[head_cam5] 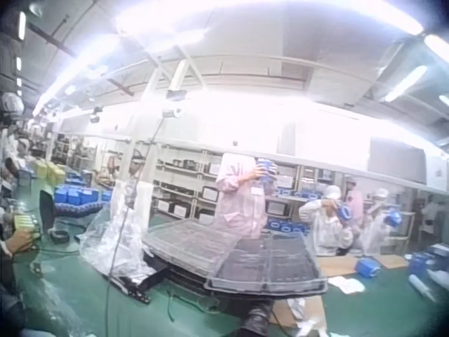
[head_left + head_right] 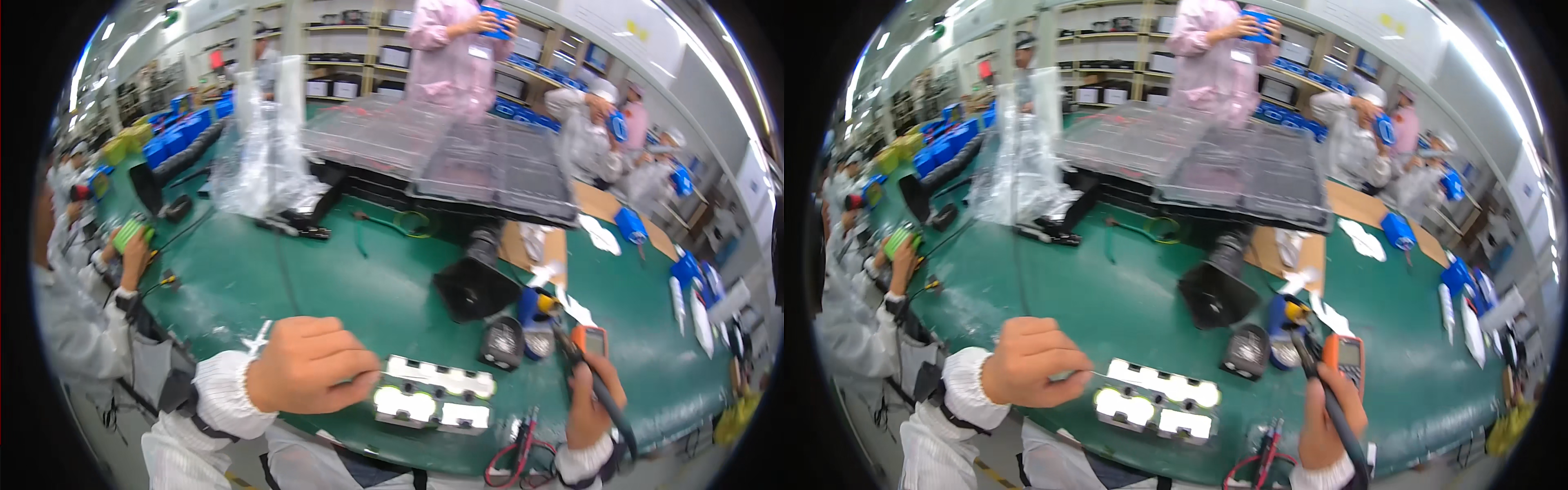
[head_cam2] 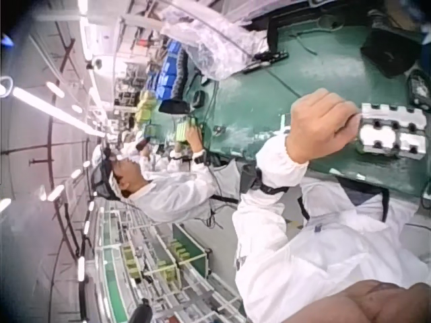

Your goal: Assemble and solder components for rechargeable lithium battery packs.

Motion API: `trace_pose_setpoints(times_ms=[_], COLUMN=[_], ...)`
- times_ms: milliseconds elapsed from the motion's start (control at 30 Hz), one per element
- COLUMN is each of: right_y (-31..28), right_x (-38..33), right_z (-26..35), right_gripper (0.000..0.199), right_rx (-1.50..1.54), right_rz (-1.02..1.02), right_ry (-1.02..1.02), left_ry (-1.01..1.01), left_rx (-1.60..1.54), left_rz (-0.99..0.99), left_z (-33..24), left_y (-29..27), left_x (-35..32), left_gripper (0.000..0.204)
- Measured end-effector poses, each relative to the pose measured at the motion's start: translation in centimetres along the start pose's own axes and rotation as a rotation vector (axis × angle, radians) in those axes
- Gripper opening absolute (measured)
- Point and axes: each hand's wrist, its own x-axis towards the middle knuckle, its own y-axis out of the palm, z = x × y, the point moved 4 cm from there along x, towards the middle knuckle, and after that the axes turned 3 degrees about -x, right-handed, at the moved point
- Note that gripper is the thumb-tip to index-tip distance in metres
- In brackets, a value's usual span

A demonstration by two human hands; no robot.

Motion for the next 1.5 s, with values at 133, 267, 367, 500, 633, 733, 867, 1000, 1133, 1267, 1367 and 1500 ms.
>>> trace_pose_setpoints(times_ms=[133, 267, 367, 500, 633, 733, 867, 1000, 1133, 1267, 1367, 1500], right_y=[2.5, 3.2, 5.6, 8.2, 5.6, 2.8, 0.4, -1.1, -3.3, -5.6, -8.3, -7.9], right_x=[3.4, 5.2, 6.3, 3.9, 0.0, -2.1, -3.6, -5.5, -7.0, -7.2, -8.1, -6.7], right_z=[-3.2, -6.9, -11.2, -10.9, -7.1, -2.3, -2.3, 3.7, 4.9, 3.9, 3.4, 3.0], right_gripper=[0.02, 0.024, 0.031, 0.048, 0.036, 0.06, 0.034, 0.015, 0.015, 0.015, 0.02, 0.013], right_rx=[-0.047, -0.017, 0.061, 0.776, 0.747, 0.77, 0.67, 0.664, 0.682, 0.697, 0.531, 0.289], right_rz=[-0.031, 0.014, 0.147, 0.37, 0.275, 0.309, 0.365, 0.3, 0.087, -0.051, -0.254, -0.514], right_ry=[0.04, 0.116, 0.263, 0.758, 0.878, 0.748, 0.604, 0.377, 0.145, 0.051, 0.026, 0.01], left_ry=[0.017, -0.035, -0.047, -0.044, -0.034, 0.006, -0.002, -0.028, -0.031, -0.067, -0.144, -0.259], left_rx=[0.03, 0.021, 0.018, 0.06, 0.035, 0.005, 0.02, 0.026, -0.001, -0.013, -0.018, -0.005], left_rz=[-0.01, 0.001, -0.018, -0.006, 0.005, -0.056, -0.103, -0.124, -0.097, -0.061, -0.036, -0.09], left_z=[0.5, 1.7, 1.8, 1.5, 1.3, 2.1, 1.4, 1.6, 2.1, 2.6, 2.9, 3.3], left_y=[-1.1, -0.9, -1.3, -2.0, -1.9, -0.8, -1.3, -1.7, -1.8, -3.2, -4.4, -5.8], left_x=[-1.0, -1.0, -1.0, -1.9, -2.4, -2.2, -2.6, -3.9, -4.0, -3.7, -4.6, -7.2], left_gripper=[0.016, 0.016, 0.015, 0.015, 0.014, 0.012, 0.011, 0.01, 0.01, 0.011, 0.016, 0.009])
